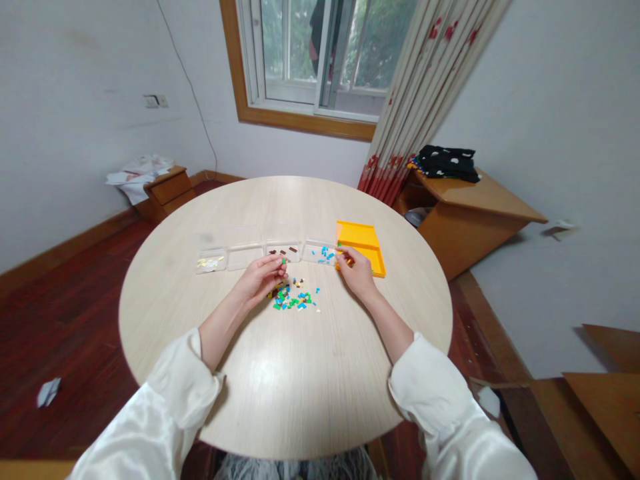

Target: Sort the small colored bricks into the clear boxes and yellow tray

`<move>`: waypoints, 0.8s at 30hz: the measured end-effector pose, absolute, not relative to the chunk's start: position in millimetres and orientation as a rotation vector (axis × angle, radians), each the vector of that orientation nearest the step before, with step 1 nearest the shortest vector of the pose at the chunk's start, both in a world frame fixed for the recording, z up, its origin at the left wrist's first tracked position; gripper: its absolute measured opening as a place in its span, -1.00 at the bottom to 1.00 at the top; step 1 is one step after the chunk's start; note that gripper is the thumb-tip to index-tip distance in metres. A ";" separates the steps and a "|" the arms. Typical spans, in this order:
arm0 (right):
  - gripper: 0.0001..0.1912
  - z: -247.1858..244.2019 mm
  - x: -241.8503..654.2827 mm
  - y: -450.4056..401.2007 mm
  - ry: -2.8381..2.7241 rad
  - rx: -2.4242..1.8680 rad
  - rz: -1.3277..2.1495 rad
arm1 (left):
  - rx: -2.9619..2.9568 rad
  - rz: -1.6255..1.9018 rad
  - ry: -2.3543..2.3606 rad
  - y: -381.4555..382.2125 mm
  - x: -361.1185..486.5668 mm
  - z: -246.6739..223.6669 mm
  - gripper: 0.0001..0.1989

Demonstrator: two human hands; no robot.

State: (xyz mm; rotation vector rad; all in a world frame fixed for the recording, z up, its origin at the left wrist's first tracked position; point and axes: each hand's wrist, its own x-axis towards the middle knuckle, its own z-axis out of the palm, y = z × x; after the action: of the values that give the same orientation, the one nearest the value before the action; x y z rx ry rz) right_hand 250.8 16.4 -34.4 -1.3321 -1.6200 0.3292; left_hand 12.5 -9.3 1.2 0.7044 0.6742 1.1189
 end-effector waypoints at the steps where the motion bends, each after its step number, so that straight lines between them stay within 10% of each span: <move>1: -0.69 -34.4 250.8 16.4 -1.619 -1.333 0.329 | 0.704 1.118 0.669 -9.3 12.5 1.0 -0.80; 24: -0.70 -36.4 251.4 17.7 -1.615 -1.312 0.324 | 0.683 1.136 0.702 -7.9 11.5 0.5 -0.81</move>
State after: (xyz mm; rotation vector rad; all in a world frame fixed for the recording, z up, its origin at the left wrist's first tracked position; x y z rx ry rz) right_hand 251.4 17.7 -36.4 -1.3117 -1.6154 0.3240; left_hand 11.5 -7.9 0.5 0.6830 0.7016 1.1358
